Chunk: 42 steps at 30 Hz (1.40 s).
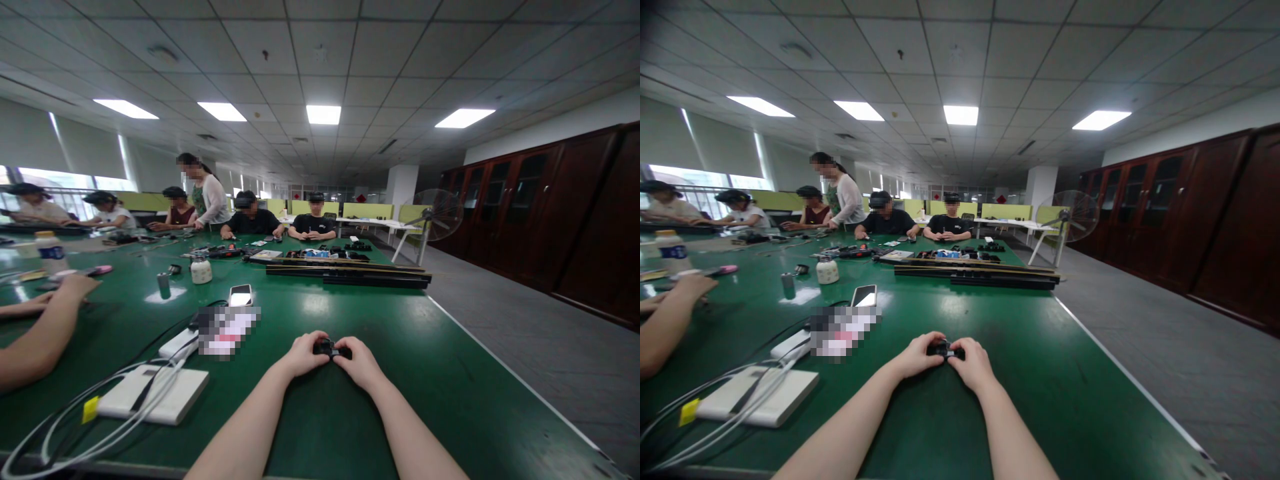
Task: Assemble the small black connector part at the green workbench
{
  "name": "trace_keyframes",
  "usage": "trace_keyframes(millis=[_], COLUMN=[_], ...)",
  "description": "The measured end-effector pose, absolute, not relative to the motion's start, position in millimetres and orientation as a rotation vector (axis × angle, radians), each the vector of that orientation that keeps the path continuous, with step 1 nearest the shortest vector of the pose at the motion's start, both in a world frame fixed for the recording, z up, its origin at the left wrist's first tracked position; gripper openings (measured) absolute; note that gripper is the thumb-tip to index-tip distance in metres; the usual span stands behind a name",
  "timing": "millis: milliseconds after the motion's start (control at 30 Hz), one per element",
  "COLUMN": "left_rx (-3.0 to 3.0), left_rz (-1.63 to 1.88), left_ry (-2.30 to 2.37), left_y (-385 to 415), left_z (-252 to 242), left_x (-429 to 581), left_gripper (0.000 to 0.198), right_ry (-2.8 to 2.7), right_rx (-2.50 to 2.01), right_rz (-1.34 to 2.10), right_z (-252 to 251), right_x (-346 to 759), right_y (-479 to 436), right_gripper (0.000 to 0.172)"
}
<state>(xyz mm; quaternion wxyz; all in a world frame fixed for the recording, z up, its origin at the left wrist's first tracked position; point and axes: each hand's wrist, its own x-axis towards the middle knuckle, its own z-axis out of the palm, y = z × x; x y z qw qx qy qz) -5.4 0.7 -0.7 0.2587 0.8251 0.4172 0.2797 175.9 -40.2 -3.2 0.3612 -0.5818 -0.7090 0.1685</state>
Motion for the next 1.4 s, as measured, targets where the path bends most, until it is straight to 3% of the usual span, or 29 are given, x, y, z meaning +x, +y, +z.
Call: trace_keyframes(millis=[367,767,1400], left_rx=[2.302,2.222,2.243], left_rz=[0.792,0.808,0.797], left_ry=[1.220,1.225,1.228], left_y=[0.3,4.9,4.8], left_z=[-0.9,-6.7,-6.8], left_x=[-2.3,-2.5,-3.1], left_gripper=[0.038,0.047,0.045], right_ry=[-1.786,-1.668,-1.366], right_rx=[-1.449,-1.436,-1.325], right_rz=[0.430,0.509,0.463], right_z=[-0.6,5.3,-1.0], right_x=[175.1,175.8,176.9], right_y=[-40.2,-42.9,-36.5], right_gripper=[0.017,0.020,0.031])
